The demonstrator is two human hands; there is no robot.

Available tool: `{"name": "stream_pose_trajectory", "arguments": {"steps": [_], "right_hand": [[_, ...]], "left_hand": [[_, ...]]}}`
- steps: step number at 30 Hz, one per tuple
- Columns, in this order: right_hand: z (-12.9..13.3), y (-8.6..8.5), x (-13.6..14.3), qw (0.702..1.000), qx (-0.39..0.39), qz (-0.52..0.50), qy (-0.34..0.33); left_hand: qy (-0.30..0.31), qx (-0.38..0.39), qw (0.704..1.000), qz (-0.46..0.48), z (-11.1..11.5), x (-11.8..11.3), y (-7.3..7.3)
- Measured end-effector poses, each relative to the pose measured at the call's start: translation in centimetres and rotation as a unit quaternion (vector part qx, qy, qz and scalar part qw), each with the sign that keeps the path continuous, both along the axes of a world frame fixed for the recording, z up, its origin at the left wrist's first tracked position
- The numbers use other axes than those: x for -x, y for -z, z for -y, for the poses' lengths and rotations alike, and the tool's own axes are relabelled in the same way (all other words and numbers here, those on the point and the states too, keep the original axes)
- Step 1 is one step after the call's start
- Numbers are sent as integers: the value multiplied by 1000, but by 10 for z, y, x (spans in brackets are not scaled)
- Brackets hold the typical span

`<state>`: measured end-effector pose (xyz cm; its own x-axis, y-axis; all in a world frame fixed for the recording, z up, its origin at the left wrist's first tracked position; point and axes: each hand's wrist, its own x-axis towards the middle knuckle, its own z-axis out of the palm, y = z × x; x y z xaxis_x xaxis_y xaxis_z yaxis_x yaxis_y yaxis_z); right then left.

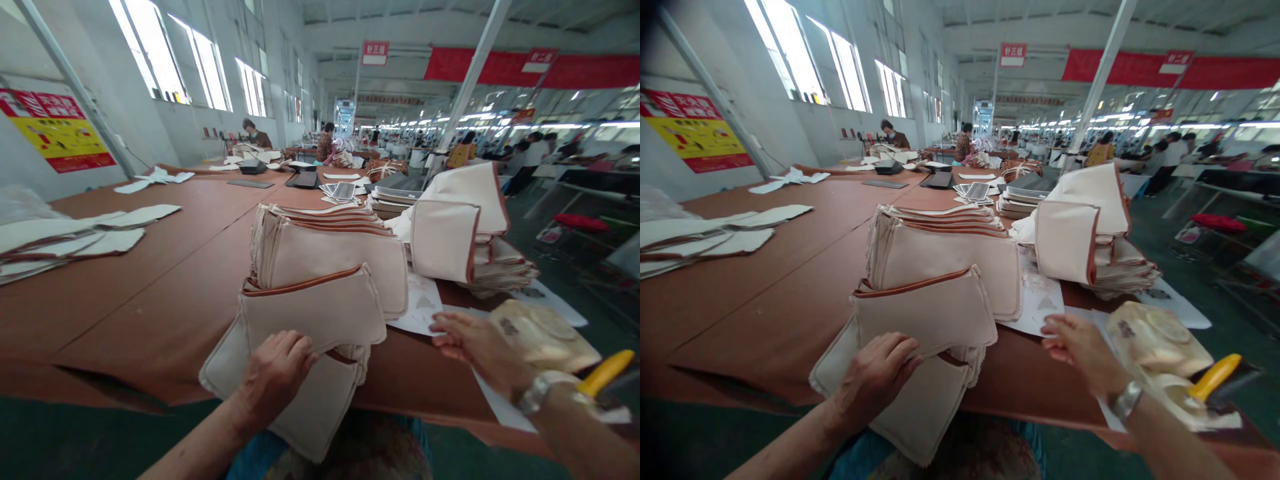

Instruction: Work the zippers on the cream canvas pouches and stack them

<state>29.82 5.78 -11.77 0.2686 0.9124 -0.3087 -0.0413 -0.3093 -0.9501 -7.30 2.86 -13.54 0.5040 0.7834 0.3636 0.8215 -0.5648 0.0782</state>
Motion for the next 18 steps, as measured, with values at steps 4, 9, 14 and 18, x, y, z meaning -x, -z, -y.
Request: {"name": "stream_pose_trajectory", "arguments": {"steps": [4,9,14,18], "right_hand": [[72,42,99,992,37,-11,-119],[89,79,177,994,3,3,-112],[106,73,219,979,-72,-17,-192],[135,33,217,937,-127,-56,-319]], "left_hand": [[48,67,994,-74,13,-16,0],[58,71,992,-90,-2,-21,-9],[46,71,992,-95,-31,-15,-22],[57,88,990,-89,-39,-13,-27]]}}
